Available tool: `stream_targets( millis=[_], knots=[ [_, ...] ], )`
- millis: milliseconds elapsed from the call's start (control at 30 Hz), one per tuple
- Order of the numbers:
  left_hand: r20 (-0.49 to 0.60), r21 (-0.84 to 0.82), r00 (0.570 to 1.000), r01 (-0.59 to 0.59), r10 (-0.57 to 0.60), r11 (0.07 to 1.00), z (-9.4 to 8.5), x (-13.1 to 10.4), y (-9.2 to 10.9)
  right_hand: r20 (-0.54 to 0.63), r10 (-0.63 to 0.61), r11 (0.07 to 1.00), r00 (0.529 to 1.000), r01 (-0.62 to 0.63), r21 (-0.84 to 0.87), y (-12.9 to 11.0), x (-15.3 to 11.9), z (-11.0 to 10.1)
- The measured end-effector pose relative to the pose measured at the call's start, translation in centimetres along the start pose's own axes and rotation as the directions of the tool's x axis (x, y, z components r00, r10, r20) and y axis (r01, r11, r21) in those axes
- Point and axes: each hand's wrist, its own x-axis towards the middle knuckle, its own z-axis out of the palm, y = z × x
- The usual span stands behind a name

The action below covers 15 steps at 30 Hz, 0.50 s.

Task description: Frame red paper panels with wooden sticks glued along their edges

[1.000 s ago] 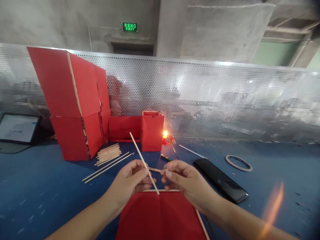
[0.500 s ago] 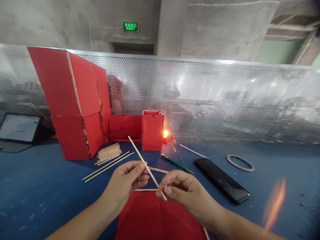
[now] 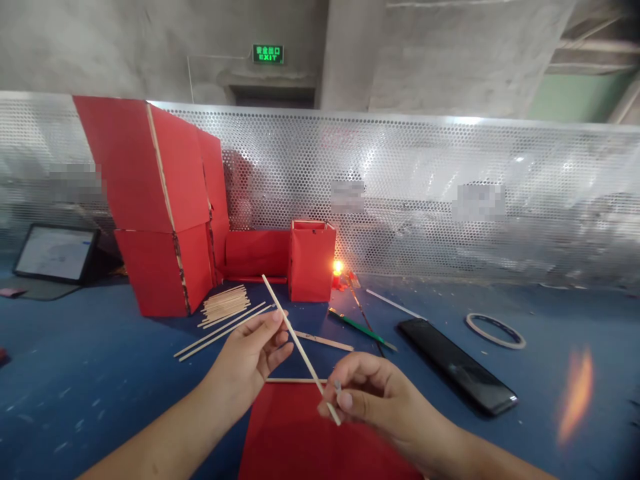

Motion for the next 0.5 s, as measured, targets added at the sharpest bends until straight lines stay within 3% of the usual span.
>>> stream_targets(
  millis=[300,500],
  knots=[
    [-0.033,-0.062,0.999,-0.041,0.039,0.997,-0.27,0.78,1.12,0.040,0.040,0.998,0.998,-0.041,0.036,0.26,-0.23,-0.04],
    [-0.039,-0.064,0.999,-0.029,0.027,0.997,-0.08,0.57,1.04,0.060,-0.004,0.999,0.998,0.001,0.044,0.45,-0.11,-0.37]
  ],
)
